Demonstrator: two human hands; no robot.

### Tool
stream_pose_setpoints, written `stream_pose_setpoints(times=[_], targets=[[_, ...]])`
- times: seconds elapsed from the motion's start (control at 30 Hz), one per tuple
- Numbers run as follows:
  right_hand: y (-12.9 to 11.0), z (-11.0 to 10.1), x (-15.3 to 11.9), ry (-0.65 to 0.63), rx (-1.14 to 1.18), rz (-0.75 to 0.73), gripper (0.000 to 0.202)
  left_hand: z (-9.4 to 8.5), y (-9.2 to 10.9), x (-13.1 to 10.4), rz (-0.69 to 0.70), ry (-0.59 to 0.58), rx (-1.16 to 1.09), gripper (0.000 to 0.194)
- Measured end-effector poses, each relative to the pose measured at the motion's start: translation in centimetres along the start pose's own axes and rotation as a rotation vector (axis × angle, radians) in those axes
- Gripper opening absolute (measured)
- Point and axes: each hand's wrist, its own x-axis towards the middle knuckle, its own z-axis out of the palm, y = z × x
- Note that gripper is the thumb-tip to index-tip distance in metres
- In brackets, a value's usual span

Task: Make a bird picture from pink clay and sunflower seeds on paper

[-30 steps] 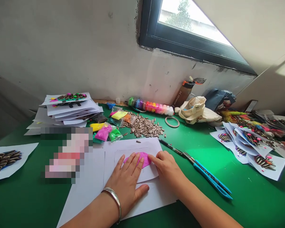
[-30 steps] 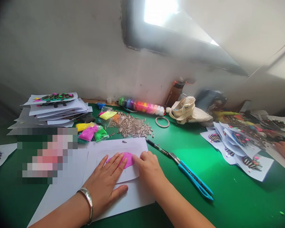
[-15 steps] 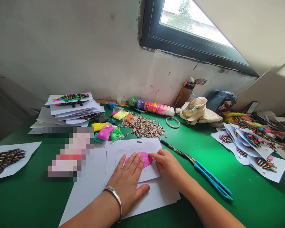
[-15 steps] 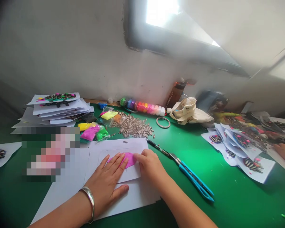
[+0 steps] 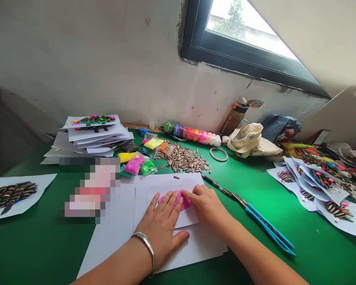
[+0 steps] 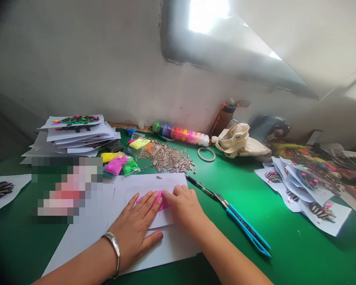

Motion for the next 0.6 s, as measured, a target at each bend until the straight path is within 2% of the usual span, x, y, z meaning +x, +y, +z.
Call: stream_pose_setpoints(times=[0.07,0.17,0.3,0.43,0.6], targets=[[-0.2,-0.4,0.2,-0.012,-0.019,0.002,0.035,0.4,-0.1,-0.1,0.007,0.034,-0.002,0.073],[-0.2,-1.2,0.7,-0.015,0.084,-0.01,0.035,0.7,-0.1,-0.1,0.003,0.048,-0.006,0.073],[-0.6,-1.8,1.5,0.11,0.217,0.015,0.04,0.3,-0.1,-0.1,0.012,0.036,-0.003,0.071],[-1.4,-0.5,2.2,0.152,0.304,0.04,0.029,0.3,-0.1,-0.3,0.016,0.042,-0.001,0.07],[-1.3,1.1,2.4,0.166,0.417,0.035,0.023,0.9,-0.2,-0.3,0.013,0.108,0.009,0.077]])
